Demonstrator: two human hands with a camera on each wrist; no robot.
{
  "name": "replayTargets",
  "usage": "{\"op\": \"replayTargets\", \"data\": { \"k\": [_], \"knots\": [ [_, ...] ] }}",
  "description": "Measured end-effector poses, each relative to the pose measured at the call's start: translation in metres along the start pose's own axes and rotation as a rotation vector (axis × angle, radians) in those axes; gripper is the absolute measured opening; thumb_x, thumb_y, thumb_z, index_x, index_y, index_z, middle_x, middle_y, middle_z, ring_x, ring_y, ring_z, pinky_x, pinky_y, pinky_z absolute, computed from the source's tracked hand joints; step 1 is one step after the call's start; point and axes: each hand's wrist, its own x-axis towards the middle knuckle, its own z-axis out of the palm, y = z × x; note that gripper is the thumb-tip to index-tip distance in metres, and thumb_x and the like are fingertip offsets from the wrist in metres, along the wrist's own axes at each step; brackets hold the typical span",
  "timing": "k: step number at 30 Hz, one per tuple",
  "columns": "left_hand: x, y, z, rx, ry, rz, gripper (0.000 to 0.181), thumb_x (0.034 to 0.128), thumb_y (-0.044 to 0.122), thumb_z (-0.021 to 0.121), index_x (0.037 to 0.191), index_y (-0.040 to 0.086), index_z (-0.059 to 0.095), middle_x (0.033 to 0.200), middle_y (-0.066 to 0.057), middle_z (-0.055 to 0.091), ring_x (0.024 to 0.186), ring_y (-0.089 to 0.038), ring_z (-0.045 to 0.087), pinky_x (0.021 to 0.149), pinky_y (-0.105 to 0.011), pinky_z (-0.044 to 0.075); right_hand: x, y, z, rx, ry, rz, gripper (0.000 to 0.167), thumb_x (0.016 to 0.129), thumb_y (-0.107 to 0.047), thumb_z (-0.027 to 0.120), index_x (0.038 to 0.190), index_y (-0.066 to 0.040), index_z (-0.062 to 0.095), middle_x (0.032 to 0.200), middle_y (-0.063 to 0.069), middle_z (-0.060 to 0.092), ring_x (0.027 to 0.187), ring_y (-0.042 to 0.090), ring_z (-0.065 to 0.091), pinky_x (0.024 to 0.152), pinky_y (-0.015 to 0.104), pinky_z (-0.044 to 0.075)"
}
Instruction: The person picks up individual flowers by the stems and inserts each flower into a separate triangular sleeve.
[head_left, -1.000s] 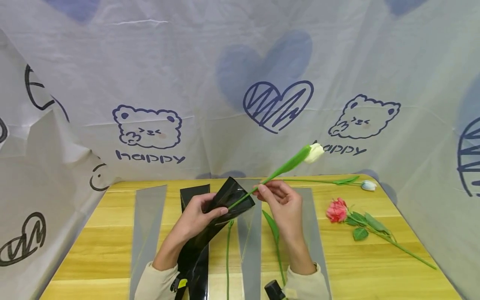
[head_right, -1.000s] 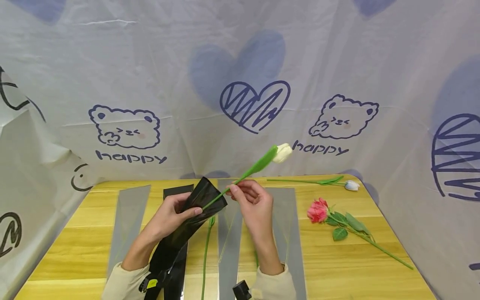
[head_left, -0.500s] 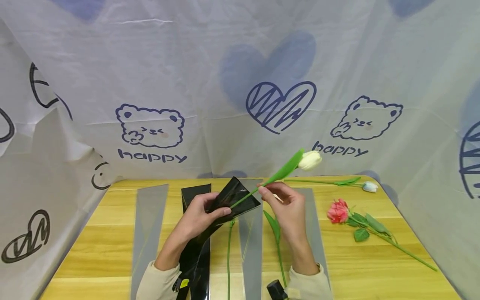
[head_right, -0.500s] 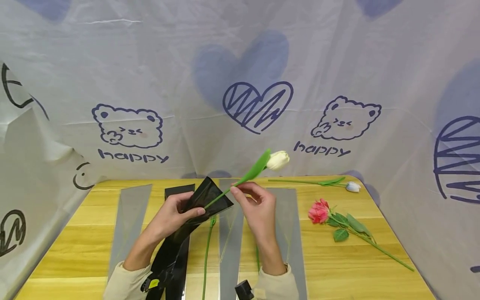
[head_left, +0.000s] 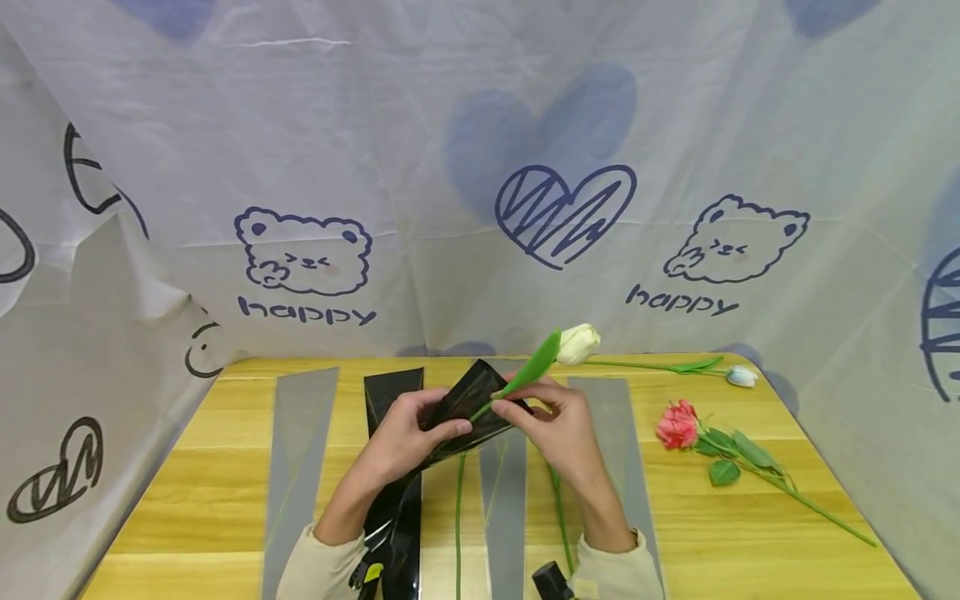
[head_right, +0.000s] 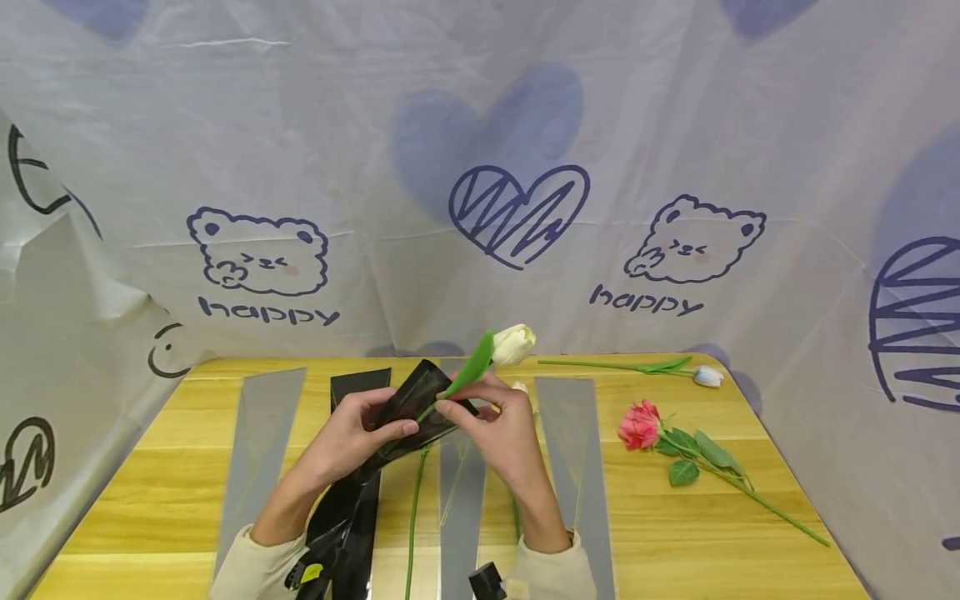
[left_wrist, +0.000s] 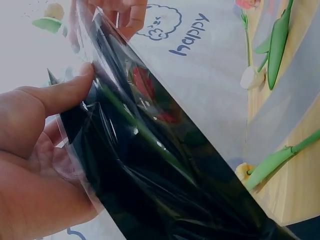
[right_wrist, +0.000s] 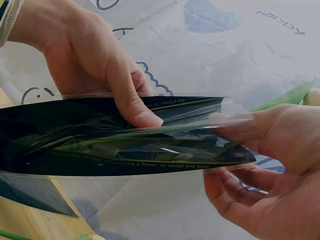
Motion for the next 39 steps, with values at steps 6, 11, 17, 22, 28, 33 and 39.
{"op": "replayTargets", "data": {
  "k": [6,11,17,22,28,33,39],
  "knots": [
    [0.001,-0.001,0.003,0.015,-0.002,0.01,0.027,0.0959,0.013,0.074,0.119,-0.001,0.07,0.098,-0.012,0.07,0.077,-0.019,0.064,0.066,-0.027,0.052,0.0,0.0,-0.001,-0.055,-0.017,0.051,0.012,0.088,-0.009,0.083,0.095,-0.001,0.079,0.098,0.012,0.074,0.096,0.023,0.069,0.078,0.03,0.058],
    [0.0,-0.002,0.004,0.039,0.018,0.015,0.026,0.0965,0.014,0.073,0.118,0.0,0.071,0.1,-0.011,0.071,0.078,-0.018,0.065,0.067,-0.028,0.053,0.001,0.002,-0.003,-0.048,-0.033,0.05,0.014,0.088,-0.009,0.082,0.098,-0.001,0.079,0.1,0.012,0.073,0.098,0.02,0.069,0.081,0.032,0.058],
    [-0.001,-0.006,0.0,0.056,0.054,-0.004,0.018,0.0974,0.012,0.072,0.112,0.002,0.072,0.099,-0.008,0.072,0.081,-0.02,0.064,0.071,-0.027,0.051,0.001,0.0,-0.018,0.085,0.112,0.001,0.017,0.091,0.0,0.076,0.107,0.004,0.075,0.106,0.018,0.073,0.092,0.019,0.07,0.078,0.031,0.059],
    [-0.001,-0.006,-0.001,0.051,0.021,-0.014,0.02,0.0974,0.011,0.072,0.114,0.0,0.072,0.099,-0.009,0.071,0.078,-0.019,0.061,0.067,-0.026,0.048,0.001,-0.001,-0.023,0.264,0.231,-0.013,0.02,0.092,0.006,0.072,0.111,0.011,0.071,0.102,0.016,0.074,0.084,0.018,0.071,0.075,0.032,0.059],
    [0.001,-0.005,0.001,0.056,0.006,-0.019,0.022,0.096,0.011,0.074,0.114,0.0,0.072,0.098,-0.009,0.071,0.076,-0.016,0.06,0.066,-0.026,0.048,0.003,-0.004,-0.019,0.414,0.285,-0.016,0.025,0.089,0.016,0.068,0.102,-0.002,0.078,0.092,0.007,0.074,0.074,0.015,0.068,0.071,0.028,0.058],
    [0.0,-0.004,0.002,0.05,-0.002,-0.017,0.023,0.0962,0.012,0.074,0.116,0.0,0.072,0.1,-0.01,0.071,0.078,-0.016,0.062,0.067,-0.026,0.05,0.003,-0.005,-0.016,0.461,0.321,0.005,0.029,0.088,0.017,0.069,0.095,-0.008,0.08,0.088,0.005,0.074,0.068,0.013,0.065,0.068,0.025,0.057],
    [0.0,-0.002,0.002,0.019,-0.003,-0.013,0.029,0.0961,0.013,0.074,0.121,-0.001,0.07,0.107,-0.012,0.072,0.083,-0.017,0.066,0.07,-0.027,0.052,0.003,-0.005,-0.01,0.408,0.361,0.011,0.022,0.086,0.014,0.073,0.095,-0.004,0.08,0.094,0.005,0.075,0.075,0.013,0.066,0.069,0.024,0.056]
  ]
}}
